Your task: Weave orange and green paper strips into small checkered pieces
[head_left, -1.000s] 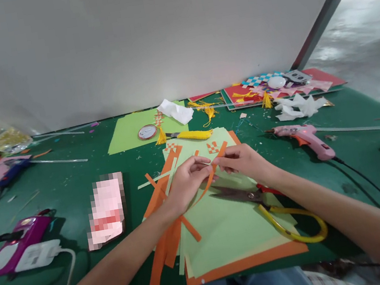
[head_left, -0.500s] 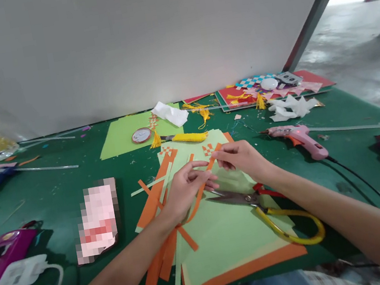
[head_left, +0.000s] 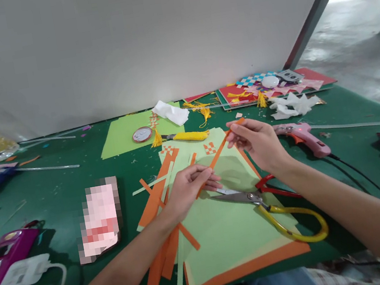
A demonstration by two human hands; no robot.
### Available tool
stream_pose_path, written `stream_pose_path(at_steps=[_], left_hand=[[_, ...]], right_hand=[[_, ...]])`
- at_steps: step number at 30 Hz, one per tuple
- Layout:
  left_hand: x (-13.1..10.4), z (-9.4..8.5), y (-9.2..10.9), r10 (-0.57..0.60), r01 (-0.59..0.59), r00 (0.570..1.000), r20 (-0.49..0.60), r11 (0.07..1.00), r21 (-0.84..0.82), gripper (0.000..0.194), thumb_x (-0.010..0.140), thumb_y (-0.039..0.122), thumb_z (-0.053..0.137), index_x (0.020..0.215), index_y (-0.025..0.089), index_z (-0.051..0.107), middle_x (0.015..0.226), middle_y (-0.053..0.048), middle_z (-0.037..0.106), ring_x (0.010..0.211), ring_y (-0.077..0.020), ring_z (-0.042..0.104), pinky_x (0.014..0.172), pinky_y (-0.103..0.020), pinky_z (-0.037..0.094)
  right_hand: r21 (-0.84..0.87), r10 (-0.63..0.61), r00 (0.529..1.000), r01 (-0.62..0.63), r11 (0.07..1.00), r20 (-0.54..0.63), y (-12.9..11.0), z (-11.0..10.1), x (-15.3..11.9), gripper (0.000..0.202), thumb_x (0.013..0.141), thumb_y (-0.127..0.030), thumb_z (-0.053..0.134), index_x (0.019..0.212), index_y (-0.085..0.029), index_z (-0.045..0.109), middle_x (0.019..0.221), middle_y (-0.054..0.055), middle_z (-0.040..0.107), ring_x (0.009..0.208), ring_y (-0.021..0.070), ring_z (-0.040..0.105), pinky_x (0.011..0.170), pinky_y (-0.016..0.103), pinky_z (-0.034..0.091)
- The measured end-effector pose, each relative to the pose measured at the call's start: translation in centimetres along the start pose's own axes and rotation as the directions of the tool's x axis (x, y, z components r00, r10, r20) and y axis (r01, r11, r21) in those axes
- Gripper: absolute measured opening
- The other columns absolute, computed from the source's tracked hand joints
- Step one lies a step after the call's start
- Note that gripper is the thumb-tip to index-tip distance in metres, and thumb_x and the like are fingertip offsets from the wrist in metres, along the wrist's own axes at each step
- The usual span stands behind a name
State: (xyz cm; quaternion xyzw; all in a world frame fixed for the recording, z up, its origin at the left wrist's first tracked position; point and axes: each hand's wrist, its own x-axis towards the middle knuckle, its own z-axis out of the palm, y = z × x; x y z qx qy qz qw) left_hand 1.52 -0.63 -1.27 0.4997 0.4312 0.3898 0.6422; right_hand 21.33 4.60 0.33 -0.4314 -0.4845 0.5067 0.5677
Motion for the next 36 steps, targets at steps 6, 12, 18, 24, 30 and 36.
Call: stream_pose_path(at_steps=[6, 12, 18, 24, 30, 36], left_hand=[[-0.2, 0.1, 0.3, 0.059, -0.059, 0.998, 0.004, 0.992, 0.108, 0.023, 0.084, 0.037, 0.064, 0.079, 0.015, 0.069, 0.076, -0.004, 0.069, 0.072, -0.0155, 0.066, 0.071, -0.026, 0.051], [-0.1, 0.2, 0.3, -0.002, 0.003, 1.000, -0.019, 0.999, 0.036, 0.022, 0.079, 0.036, 0.069, 0.083, 0.015, 0.069, 0.085, -0.007, 0.072, 0.074, -0.0181, 0.069, 0.075, -0.030, 0.053], [0.2, 0.1, -0.2, 0.030, -0.037, 0.994, -0.107, 0.997, -0.068, 0.022, 0.078, 0.035, 0.070, 0.089, 0.016, 0.069, 0.092, -0.005, 0.072, 0.078, -0.0163, 0.069, 0.078, -0.030, 0.055], [0.3, -0.3, -0.6, 0.099, -0.098, 0.984, -0.150, 0.995, 0.014, 0.015, 0.081, 0.032, 0.067, 0.080, 0.016, 0.068, 0.082, -0.001, 0.067, 0.078, -0.0139, 0.063, 0.076, -0.027, 0.055], [0.3, -0.2, -0.5, 0.125, -0.129, 0.978, -0.165, 0.992, -0.015, 0.009, 0.077, 0.025, 0.068, 0.077, 0.017, 0.067, 0.081, 0.001, 0.063, 0.077, -0.0126, 0.060, 0.075, -0.026, 0.053], [0.2, -0.2, -0.3, 0.153, -0.148, 0.969, -0.196, 0.988, 0.042, 0.012, 0.076, 0.027, 0.069, 0.075, 0.016, 0.066, 0.076, 0.000, 0.063, 0.074, -0.0131, 0.059, 0.073, -0.025, 0.051]], right_hand=[[0.194, 0.126, 0.975, -0.162, 0.967, 0.186, -0.5, 0.4, -0.2, 0.037, 0.084, -0.051, 0.056, 0.095, -0.018, 0.069, 0.100, 0.011, 0.072, 0.099, 0.0231, 0.067, 0.063, 0.026, 0.050], [0.123, 0.141, 0.930, -0.192, 0.974, 0.339, -0.3, 0.8, -1.0, 0.028, 0.079, -0.040, 0.067, 0.095, -0.017, 0.072, 0.094, 0.010, 0.074, 0.090, 0.0222, 0.069, 0.060, 0.025, 0.050], [0.018, 0.200, 0.883, -0.229, 0.973, 0.426, 0.4, 1.6, -2.0, 0.029, 0.078, -0.030, 0.070, 0.104, -0.019, 0.063, 0.081, 0.005, 0.074, 0.074, 0.0176, 0.070, 0.058, 0.025, 0.047], [-0.235, 0.211, 0.901, -0.127, 0.964, 0.379, 0.0, 2.0, -2.4, 0.018, 0.074, -0.032, 0.070, 0.069, -0.016, 0.066, 0.069, 0.001, 0.066, 0.065, 0.0121, 0.058, 0.058, 0.024, 0.040], [-0.376, 0.237, 0.898, -0.088, 0.922, 0.371, 0.0, 2.2, -2.5, 0.018, 0.071, -0.033, 0.071, 0.068, -0.016, 0.068, 0.064, -0.002, 0.061, 0.060, 0.0102, 0.050, 0.056, 0.024, 0.036], [-0.419, 0.252, 0.880, -0.068, 0.905, 0.403, 0.5, 2.1, -2.7, 0.017, 0.073, -0.031, 0.069, 0.067, -0.016, 0.064, 0.061, -0.001, 0.062, 0.057, 0.0098, 0.050, 0.054, 0.023, 0.036]])
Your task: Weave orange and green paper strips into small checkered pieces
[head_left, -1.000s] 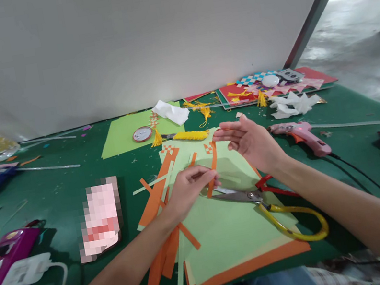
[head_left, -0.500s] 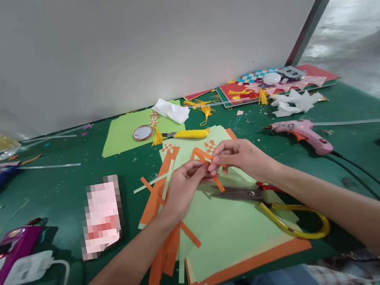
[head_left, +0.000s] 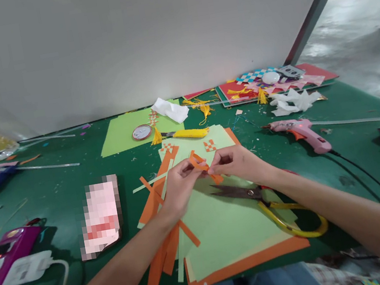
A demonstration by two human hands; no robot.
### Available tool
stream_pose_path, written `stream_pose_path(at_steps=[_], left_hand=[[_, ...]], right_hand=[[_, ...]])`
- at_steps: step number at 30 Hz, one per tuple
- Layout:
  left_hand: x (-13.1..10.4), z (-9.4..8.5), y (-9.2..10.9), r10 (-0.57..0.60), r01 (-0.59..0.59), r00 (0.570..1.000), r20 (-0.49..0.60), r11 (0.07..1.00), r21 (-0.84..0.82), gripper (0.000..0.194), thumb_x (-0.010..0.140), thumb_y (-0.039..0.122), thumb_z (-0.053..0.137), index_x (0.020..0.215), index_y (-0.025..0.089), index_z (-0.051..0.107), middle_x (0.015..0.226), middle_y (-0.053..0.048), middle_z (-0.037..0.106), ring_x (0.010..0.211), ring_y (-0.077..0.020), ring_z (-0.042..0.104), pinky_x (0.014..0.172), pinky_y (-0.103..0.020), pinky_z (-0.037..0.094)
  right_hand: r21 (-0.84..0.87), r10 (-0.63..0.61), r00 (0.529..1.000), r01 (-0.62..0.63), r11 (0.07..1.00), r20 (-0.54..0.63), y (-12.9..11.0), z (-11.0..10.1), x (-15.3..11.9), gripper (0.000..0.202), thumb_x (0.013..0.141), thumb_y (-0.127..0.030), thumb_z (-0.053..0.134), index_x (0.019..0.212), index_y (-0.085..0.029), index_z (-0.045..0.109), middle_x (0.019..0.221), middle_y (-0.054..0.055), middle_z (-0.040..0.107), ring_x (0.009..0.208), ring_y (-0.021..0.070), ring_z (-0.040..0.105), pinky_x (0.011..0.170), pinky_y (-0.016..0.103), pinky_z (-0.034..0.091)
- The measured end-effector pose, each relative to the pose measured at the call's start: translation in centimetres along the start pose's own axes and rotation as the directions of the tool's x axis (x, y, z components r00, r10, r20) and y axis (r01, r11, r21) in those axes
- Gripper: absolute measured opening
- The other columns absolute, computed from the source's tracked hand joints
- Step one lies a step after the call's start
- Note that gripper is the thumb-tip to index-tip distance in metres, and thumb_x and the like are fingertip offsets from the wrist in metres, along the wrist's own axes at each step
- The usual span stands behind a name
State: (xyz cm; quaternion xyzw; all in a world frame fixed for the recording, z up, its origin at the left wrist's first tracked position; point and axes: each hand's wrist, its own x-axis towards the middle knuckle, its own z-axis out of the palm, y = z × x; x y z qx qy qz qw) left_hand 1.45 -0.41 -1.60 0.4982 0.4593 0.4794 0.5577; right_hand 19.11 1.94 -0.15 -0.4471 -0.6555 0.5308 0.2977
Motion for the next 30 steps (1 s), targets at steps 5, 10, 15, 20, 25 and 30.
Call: stream_pose_path(at_steps=[5, 10, 15, 20, 25, 30], left_hand=[[-0.01, -0.04, 0.06, 0.016, -0.014, 0.999, -0.030, 0.998, 0.059, 0.012, 0.075, 0.027, 0.070, 0.075, 0.016, 0.066, 0.075, 0.000, 0.063, 0.072, -0.0124, 0.059, 0.071, -0.024, 0.048], [-0.01, 0.03, 0.07, 0.021, -0.017, 0.998, -0.060, 0.998, 0.064, 0.011, 0.075, 0.026, 0.069, 0.071, 0.017, 0.064, 0.070, 0.002, 0.062, 0.067, -0.0107, 0.057, 0.065, -0.021, 0.047], [0.08, -0.08, -0.24, 0.019, -0.016, 0.996, -0.091, 0.999, 0.038, 0.011, 0.074, 0.025, 0.070, 0.080, 0.017, 0.067, 0.077, 0.000, 0.064, 0.073, -0.0128, 0.061, 0.071, -0.024, 0.050], [0.03, -0.09, -0.14, 0.019, -0.019, 0.999, -0.045, 1.000, -0.001, 0.017, 0.081, 0.033, 0.065, 0.086, 0.016, 0.066, 0.084, -0.002, 0.065, 0.077, -0.0145, 0.063, 0.073, -0.028, 0.054], [-0.34, 0.18, 0.43, -0.028, 0.027, 0.995, 0.095, 0.999, 0.018, 0.024, 0.087, 0.038, 0.058, 0.085, 0.015, 0.067, 0.080, -0.004, 0.068, 0.073, -0.0157, 0.065, 0.070, -0.028, 0.055], [-0.68, 0.29, 0.61, -0.074, 0.049, 0.978, 0.194, 0.990, 0.133, 0.023, 0.085, 0.035, 0.063, 0.085, 0.014, 0.069, 0.079, -0.005, 0.071, 0.071, -0.0157, 0.068, 0.071, -0.027, 0.056]], right_hand=[[-0.099, -0.049, 0.999, 0.047, 0.994, -0.016, 0.57, 0.22, 0.11, 0.022, 0.074, -0.035, 0.069, 0.066, -0.017, 0.059, 0.061, -0.002, 0.061, 0.059, 0.0110, 0.050, 0.054, 0.023, 0.037], [-0.111, -0.057, 0.998, 0.060, 0.992, 0.027, 1.03, 0.39, 0.28, 0.022, 0.075, -0.039, 0.069, 0.073, -0.018, 0.061, 0.065, -0.002, 0.060, 0.059, 0.0110, 0.049, 0.056, 0.024, 0.038], [-0.142, -0.049, 0.998, 0.053, 0.988, 0.029, 0.97, 0.34, 0.27, 0.030, 0.078, -0.044, 0.065, 0.068, -0.016, 0.065, 0.065, -0.001, 0.061, 0.059, 0.0107, 0.048, 0.056, 0.024, 0.036], [-0.074, -0.031, 0.999, 0.033, 0.997, 0.030, 0.57, -0.04, 0.32, 0.029, 0.080, -0.041, 0.063, 0.066, -0.016, 0.064, 0.057, -0.003, 0.054, 0.053, 0.0082, 0.042, 0.052, 0.023, 0.031], [0.100, -0.030, 0.999, 0.033, 0.994, -0.034, 0.42, -0.37, 0.47, 0.030, 0.081, -0.041, 0.064, 0.065, -0.016, 0.061, 0.054, -0.005, 0.047, 0.051, 0.0073, 0.037, 0.048, 0.023, 0.026], [0.181, -0.048, 0.996, 0.060, 0.982, -0.069, 0.63, -0.06, 0.42, 0.027, 0.080, -0.038, 0.065, 0.065, -0.016, 0.060, 0.051, -0.006, 0.043, 0.049, 0.0063, 0.033, 0.047, 0.023, 0.023]])
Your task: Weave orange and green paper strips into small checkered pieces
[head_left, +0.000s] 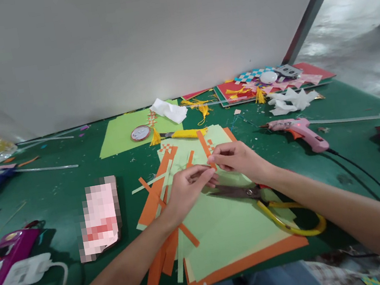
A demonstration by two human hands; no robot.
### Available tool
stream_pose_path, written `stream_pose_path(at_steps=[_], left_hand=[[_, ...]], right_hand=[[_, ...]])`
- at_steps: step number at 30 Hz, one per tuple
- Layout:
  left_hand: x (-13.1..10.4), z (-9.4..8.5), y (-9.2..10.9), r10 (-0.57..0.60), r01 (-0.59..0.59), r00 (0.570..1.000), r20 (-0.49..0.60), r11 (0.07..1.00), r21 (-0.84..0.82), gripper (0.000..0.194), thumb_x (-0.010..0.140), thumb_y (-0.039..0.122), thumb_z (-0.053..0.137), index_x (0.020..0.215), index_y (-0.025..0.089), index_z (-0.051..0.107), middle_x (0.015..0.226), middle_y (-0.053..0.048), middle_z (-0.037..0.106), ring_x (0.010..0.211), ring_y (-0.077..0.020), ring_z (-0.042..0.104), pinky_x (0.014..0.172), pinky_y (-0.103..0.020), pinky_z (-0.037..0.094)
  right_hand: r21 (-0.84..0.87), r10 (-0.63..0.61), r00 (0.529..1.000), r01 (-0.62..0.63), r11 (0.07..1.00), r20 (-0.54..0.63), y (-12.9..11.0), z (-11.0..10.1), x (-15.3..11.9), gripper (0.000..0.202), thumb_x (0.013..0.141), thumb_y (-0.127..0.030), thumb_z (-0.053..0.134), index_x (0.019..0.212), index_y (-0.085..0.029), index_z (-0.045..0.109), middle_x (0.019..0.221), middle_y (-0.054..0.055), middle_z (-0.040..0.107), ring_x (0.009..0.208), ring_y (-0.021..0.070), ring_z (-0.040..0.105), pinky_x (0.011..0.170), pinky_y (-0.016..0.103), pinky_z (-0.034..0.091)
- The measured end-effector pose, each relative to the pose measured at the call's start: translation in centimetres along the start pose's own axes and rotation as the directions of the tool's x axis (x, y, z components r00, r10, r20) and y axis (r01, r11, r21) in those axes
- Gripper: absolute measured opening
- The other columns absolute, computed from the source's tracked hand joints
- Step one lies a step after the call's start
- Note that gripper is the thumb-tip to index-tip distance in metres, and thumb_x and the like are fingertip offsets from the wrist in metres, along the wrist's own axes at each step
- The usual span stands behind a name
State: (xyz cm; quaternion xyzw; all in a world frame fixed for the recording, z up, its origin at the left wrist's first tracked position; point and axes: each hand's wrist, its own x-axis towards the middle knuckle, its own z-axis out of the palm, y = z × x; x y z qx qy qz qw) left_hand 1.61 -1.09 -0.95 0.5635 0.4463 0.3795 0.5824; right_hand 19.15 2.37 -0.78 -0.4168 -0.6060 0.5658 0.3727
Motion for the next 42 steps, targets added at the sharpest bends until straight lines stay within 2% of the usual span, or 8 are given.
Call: stream_pose_path(at_steps=[9, 13, 16, 20, 24, 30, 42], left_hand=[[0.00, -0.15, -0.23, 0.012, -0.013, 1.000, 0.018, 1.000, 0.024, 0.019, 0.085, 0.032, 0.063, 0.082, 0.014, 0.068, 0.071, -0.003, 0.068, 0.064, -0.0136, 0.066, 0.065, -0.024, 0.055], [-0.12, -0.19, -0.18, 0.011, -0.011, 1.000, -0.009, 0.999, 0.032, 0.019, 0.083, 0.032, 0.066, 0.076, 0.013, 0.066, 0.069, -0.003, 0.068, 0.062, -0.0131, 0.065, 0.063, -0.023, 0.053], [-0.07, -0.17, 0.11, -0.022, 0.025, 0.999, 0.037, 0.998, -0.060, 0.020, 0.083, 0.033, 0.065, 0.080, 0.013, 0.068, 0.074, -0.005, 0.070, 0.066, -0.0145, 0.067, 0.065, -0.024, 0.054], [0.13, -0.31, 0.15, -0.065, 0.111, 0.983, 0.170, 0.954, -0.279, 0.026, 0.088, 0.036, 0.059, 0.095, 0.014, 0.070, 0.094, -0.010, 0.073, 0.077, -0.0174, 0.069, 0.071, -0.028, 0.055], [0.23, -0.49, -0.17, -0.101, 0.193, 0.963, 0.249, 0.905, -0.380, 0.029, 0.087, 0.039, 0.061, 0.096, 0.013, 0.071, 0.090, -0.009, 0.073, 0.073, -0.0166, 0.069, 0.069, -0.028, 0.054], [0.24, -0.47, 0.04, -0.122, 0.224, 0.959, 0.254, 0.878, -0.423, 0.025, 0.083, 0.037, 0.067, 0.087, 0.013, 0.069, 0.077, -0.005, 0.070, 0.066, -0.0141, 0.067, 0.066, -0.026, 0.052], [0.37, -0.51, 0.01, -0.144, 0.258, 0.950, 0.276, 0.860, -0.441, 0.028, 0.081, 0.038, 0.068, 0.083, 0.010, 0.068, 0.072, -0.005, 0.068, 0.063, -0.0129, 0.065, 0.064, -0.024, 0.052]], right_hand=[[0.040, -0.023, 0.998, 0.020, 0.999, 0.053, 0.04, 0.11, -0.09, 0.020, 0.077, -0.035, 0.069, 0.073, -0.016, 0.064, 0.058, -0.005, 0.051, 0.052, 0.0072, 0.044, 0.048, 0.022, 0.030], [0.021, -0.013, 0.997, 0.012, 1.000, 0.073, -0.04, -0.10, -0.13, 0.021, 0.078, -0.035, 0.069, 0.070, -0.016, 0.064, 0.054, -0.005, 0.050, 0.050, 0.0064, 0.041, 0.047, 0.022, 0.028], [0.085, 0.012, 0.997, -0.018, 0.996, 0.070, -0.06, -0.07, -0.18, 0.022, 0.076, -0.035, 0.070, 0.069, -0.015, 0.064, 0.051, -0.006, 0.048, 0.048, 0.0061, 0.039, 0.046, 0.022, 0.027], [0.239, 0.040, 0.996, -0.057, 0.969, 0.078, -0.09, 0.03, -0.15, 0.023, 0.073, -0.036, 0.073, 0.068, -0.016, 0.062, 0.054, -0.006, 0.049, 0.049, 0.0053, 0.038, 0.045, 0.021, 0.025], [0.313, 0.038, 0.991, -0.077, 0.947, 0.128, 0.09, 0.05, -0.08, 0.023, 0.073, -0.035, 0.074, 0.069, -0.017, 0.062, 0.057, -0.005, 0.053, 0.048, 0.0050, 0.040, 0.044, 0.021, 0.026], [0.342, 0.040, 0.986, -0.095, 0.935, 0.165, 0.19, 0.03, -0.11, 0.021, 0.073, -0.033, 0.075, 0.072, -0.016, 0.063, 0.061, -0.003, 0.058, 0.053, 0.0059, 0.044, 0.047, 0.020, 0.030], [0.265, 0.081, 0.980, -0.128, 0.956, 0.181, -0.48, 0.02, -0.21, 0.025, 0.067, -0.033, 0.078, 0.068, -0.015, 0.061, 0.059, -0.003, 0.058, 0.050, 0.0056, 0.043, 0.045, 0.021, 0.027]])
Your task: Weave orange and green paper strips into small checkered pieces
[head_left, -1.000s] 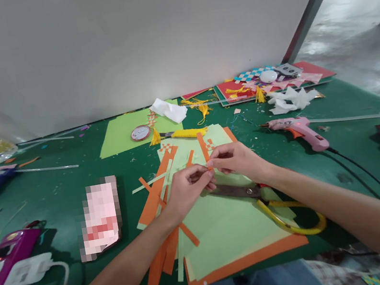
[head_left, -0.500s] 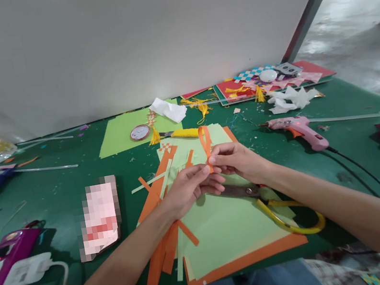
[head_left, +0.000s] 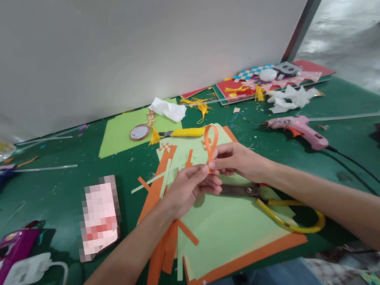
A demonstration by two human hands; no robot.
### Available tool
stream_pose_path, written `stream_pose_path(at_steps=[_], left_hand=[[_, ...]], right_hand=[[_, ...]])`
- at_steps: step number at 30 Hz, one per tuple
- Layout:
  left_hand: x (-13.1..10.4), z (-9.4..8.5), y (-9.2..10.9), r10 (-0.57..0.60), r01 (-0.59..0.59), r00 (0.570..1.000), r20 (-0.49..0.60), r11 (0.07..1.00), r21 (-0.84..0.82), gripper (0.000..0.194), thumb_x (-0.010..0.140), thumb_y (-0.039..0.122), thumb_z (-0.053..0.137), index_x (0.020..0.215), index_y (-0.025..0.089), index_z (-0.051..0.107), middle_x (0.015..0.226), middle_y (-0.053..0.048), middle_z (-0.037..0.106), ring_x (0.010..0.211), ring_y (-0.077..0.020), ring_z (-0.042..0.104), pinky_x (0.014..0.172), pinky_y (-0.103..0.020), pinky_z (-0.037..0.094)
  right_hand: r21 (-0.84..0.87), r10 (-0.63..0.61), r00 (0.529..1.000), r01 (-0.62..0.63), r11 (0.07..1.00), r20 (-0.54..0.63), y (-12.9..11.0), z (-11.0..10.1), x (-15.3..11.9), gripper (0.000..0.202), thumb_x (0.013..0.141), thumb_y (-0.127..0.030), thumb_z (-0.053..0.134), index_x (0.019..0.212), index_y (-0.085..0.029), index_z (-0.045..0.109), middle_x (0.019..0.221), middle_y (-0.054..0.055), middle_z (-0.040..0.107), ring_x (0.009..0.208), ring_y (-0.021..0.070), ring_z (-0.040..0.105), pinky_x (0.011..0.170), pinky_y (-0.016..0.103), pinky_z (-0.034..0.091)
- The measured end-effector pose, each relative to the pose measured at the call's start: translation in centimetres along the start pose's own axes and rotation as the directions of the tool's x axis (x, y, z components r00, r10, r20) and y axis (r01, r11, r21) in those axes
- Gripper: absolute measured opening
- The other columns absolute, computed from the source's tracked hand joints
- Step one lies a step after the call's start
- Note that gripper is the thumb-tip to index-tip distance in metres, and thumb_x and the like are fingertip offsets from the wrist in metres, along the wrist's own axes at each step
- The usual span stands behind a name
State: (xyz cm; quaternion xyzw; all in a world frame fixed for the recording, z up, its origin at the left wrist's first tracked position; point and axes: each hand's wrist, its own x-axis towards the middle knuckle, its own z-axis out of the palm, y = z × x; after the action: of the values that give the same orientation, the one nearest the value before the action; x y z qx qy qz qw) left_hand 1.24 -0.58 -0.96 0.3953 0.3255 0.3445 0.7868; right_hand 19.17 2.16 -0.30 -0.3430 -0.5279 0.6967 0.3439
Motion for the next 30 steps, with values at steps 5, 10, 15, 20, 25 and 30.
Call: stream_pose_path(at_steps=[5, 10, 15, 20, 25, 30], left_hand=[[-0.09, 0.04, -0.02, 0.000, 0.000, 1.000, 0.009, 1.000, 0.003, 0.028, 0.080, 0.038, 0.069, 0.081, 0.011, 0.068, 0.072, -0.005, 0.069, 0.062, -0.0131, 0.065, 0.064, -0.024, 0.052], [-0.09, -0.06, -0.10, -0.014, 0.013, 1.000, 0.005, 1.000, 0.020, 0.031, 0.078, 0.041, 0.070, 0.080, 0.010, 0.069, 0.074, -0.008, 0.070, 0.064, -0.0141, 0.065, 0.066, -0.026, 0.053], [-0.04, -0.18, -0.10, -0.022, 0.021, 0.999, 0.028, 0.999, 0.034, 0.030, 0.080, 0.040, 0.069, 0.080, 0.011, 0.068, 0.070, -0.007, 0.069, 0.065, -0.0142, 0.066, 0.067, -0.025, 0.053], [-0.10, -0.27, -0.05, -0.020, 0.018, 0.999, 0.032, 0.999, 0.040, 0.029, 0.081, 0.041, 0.067, 0.078, 0.012, 0.067, 0.069, -0.005, 0.068, 0.063, -0.0136, 0.065, 0.065, -0.024, 0.052], [-0.13, -0.35, -0.13, -0.025, 0.024, 0.999, 0.027, 0.999, 0.039, 0.031, 0.080, 0.042, 0.068, 0.077, 0.012, 0.067, 0.067, -0.006, 0.068, 0.061, -0.0142, 0.065, 0.065, -0.025, 0.052], [-0.08, -0.34, -0.23, -0.023, 0.022, 0.998, 0.055, 0.999, 0.024, 0.032, 0.083, 0.044, 0.065, 0.077, 0.012, 0.068, 0.068, -0.006, 0.069, 0.062, -0.0137, 0.066, 0.064, -0.024, 0.051]], right_hand=[[0.023, 0.006, 1.000, -0.006, 1.000, 0.003, -0.07, 0.04, 0.05, 0.025, 0.066, -0.031, 0.079, 0.064, -0.015, 0.059, 0.058, -0.004, 0.058, 0.050, 0.0052, 0.043, 0.045, 0.021, 0.027], [0.029, 0.005, 1.000, -0.005, 1.000, 0.018, -0.06, 0.09, 0.07, 0.027, 0.065, -0.033, 0.079, 0.063, -0.015, 0.058, 0.057, -0.003, 0.059, 0.048, 0.0053, 0.042, 0.044, 0.021, 0.027], [0.033, 0.004, 1.000, -0.004, 0.999, 0.016, -0.05, 0.19, -0.04, 0.027, 0.066, -0.033, 0.079, 0.063, -0.016, 0.058, 0.056, -0.003, 0.060, 0.048, 0.0052, 0.042, 0.044, 0.021, 0.027], [0.014, 0.016, 0.999, -0.017, 1.000, 0.037, -0.18, 0.03, -0.15, 0.024, 0.067, -0.033, 0.078, 0.067, -0.015, 0.062, 0.059, -0.002, 0.062, 0.050, 0.0060, 0.044, 0.045, 0.021, 0.028], [-0.035, 0.036, 0.998, -0.034, 0.999, 0.058, -0.31, -0.12, -0.21, 0.025, 0.067, -0.034, 0.078, 0.066, -0.014, 0.063, 0.062, 0.000, 0.063, 0.052, 0.0069, 0.045, 0.046, 0.022, 0.029], [-0.055, 0.018, 0.998, -0.014, 0.998, 0.056, -0.12, -0.07, -0.21, 0.023, 0.069, -0.033, 0.077, 0.063, -0.014, 0.064, 0.061, 0.000, 0.063, 0.052, 0.0070, 0.045, 0.047, 0.022, 0.031]])
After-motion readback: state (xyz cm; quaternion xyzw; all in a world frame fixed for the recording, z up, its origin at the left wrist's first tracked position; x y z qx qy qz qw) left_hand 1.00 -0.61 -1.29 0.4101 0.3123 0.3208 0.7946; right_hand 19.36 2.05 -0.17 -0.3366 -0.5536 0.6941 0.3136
